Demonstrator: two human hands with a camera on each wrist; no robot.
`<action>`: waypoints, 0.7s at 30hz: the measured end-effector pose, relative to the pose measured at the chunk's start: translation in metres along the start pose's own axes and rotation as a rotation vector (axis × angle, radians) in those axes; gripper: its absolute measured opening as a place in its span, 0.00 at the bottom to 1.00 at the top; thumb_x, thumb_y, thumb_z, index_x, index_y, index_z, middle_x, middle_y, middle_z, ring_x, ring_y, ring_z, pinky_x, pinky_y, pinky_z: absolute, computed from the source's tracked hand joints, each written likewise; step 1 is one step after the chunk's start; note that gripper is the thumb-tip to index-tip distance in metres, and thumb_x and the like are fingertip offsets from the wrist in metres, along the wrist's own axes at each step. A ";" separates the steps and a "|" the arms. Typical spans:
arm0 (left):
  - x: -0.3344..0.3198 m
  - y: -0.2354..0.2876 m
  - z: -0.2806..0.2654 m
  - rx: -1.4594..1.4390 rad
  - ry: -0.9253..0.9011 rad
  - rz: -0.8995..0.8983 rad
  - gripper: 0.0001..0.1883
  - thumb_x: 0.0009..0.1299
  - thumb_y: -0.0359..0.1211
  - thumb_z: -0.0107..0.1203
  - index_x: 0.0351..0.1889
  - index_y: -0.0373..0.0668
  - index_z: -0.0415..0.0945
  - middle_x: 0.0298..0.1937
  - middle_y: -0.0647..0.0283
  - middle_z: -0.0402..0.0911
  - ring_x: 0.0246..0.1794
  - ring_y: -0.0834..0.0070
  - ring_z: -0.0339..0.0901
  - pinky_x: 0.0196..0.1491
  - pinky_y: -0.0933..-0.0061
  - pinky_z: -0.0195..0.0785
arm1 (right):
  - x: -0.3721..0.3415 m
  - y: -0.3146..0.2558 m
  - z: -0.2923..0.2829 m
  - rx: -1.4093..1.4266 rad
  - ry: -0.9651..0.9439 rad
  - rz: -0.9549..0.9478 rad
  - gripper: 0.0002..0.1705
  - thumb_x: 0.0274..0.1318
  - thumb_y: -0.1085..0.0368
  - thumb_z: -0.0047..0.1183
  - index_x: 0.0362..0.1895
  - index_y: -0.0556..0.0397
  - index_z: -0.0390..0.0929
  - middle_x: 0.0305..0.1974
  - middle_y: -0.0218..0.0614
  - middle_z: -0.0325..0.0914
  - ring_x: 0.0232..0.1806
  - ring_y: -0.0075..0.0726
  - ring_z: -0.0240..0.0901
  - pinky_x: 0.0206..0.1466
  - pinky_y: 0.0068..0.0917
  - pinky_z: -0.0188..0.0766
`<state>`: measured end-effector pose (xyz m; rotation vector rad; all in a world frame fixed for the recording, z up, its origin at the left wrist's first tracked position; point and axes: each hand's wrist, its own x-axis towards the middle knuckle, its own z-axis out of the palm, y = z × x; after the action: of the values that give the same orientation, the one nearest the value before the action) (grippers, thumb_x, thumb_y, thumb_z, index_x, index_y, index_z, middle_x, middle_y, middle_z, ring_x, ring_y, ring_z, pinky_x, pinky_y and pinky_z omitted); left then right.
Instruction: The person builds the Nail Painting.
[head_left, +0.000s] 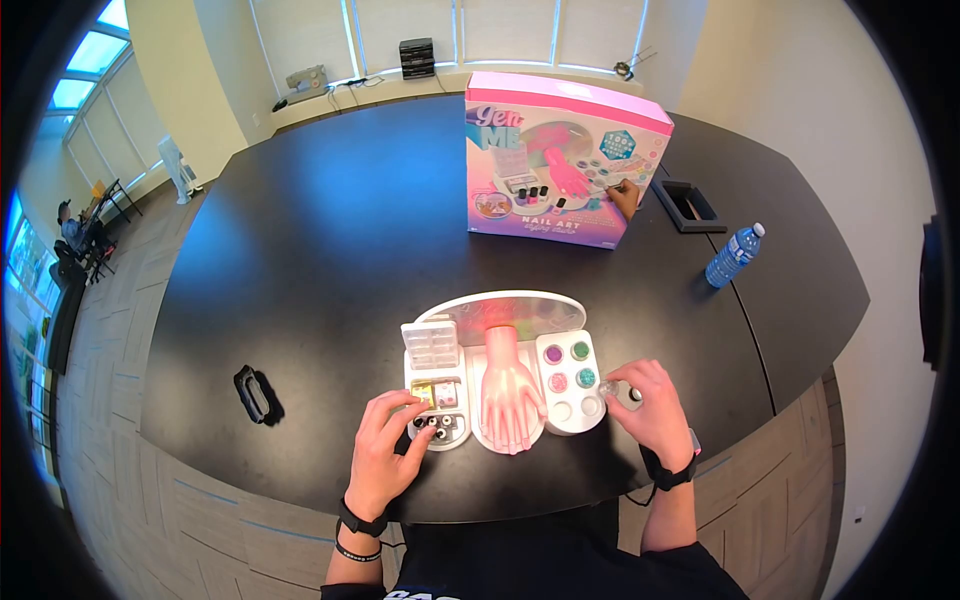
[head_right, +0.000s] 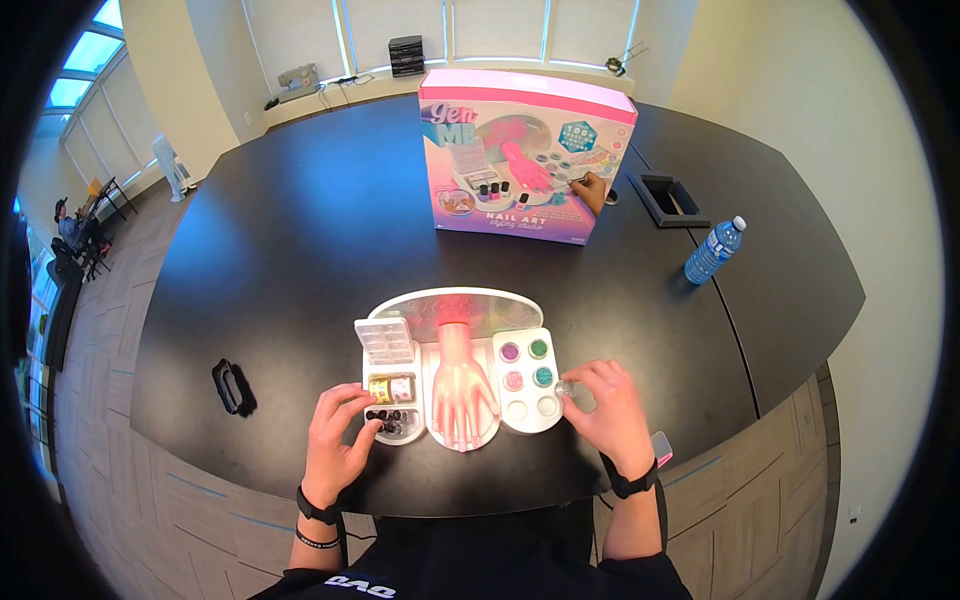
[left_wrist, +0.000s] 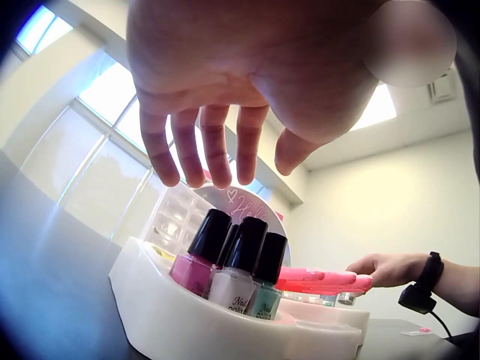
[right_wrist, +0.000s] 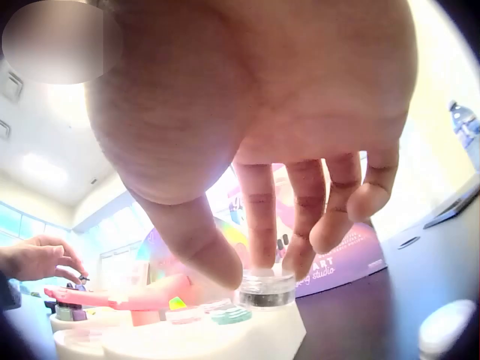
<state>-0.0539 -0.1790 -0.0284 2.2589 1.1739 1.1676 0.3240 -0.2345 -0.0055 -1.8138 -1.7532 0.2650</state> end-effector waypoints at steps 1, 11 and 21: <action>0.000 0.000 0.000 0.001 0.001 -0.001 0.17 0.68 0.27 0.73 0.55 0.39 0.86 0.57 0.56 0.84 0.61 0.52 0.82 0.62 0.54 0.77 | 0.000 0.001 0.003 0.010 0.003 -0.037 0.14 0.53 0.67 0.72 0.45 0.49 0.90 0.45 0.36 0.87 0.51 0.50 0.80 0.58 0.44 0.76; -0.001 0.000 -0.003 0.014 0.012 0.001 0.17 0.67 0.27 0.73 0.53 0.39 0.86 0.56 0.56 0.85 0.61 0.52 0.82 0.61 0.53 0.77 | 0.003 -0.015 0.017 0.076 -0.070 -0.161 0.13 0.54 0.66 0.73 0.45 0.50 0.90 0.44 0.36 0.86 0.50 0.49 0.79 0.58 0.43 0.77; -0.002 0.000 -0.002 0.016 0.007 0.002 0.17 0.67 0.27 0.73 0.54 0.39 0.86 0.57 0.56 0.84 0.62 0.52 0.82 0.62 0.53 0.77 | 0.002 -0.022 0.031 0.103 -0.154 -0.195 0.13 0.53 0.67 0.73 0.44 0.50 0.89 0.44 0.34 0.84 0.48 0.47 0.78 0.57 0.43 0.77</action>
<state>-0.0564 -0.1800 -0.0281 2.2697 1.1881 1.1714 0.2890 -0.2247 -0.0177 -1.5731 -1.9694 0.4162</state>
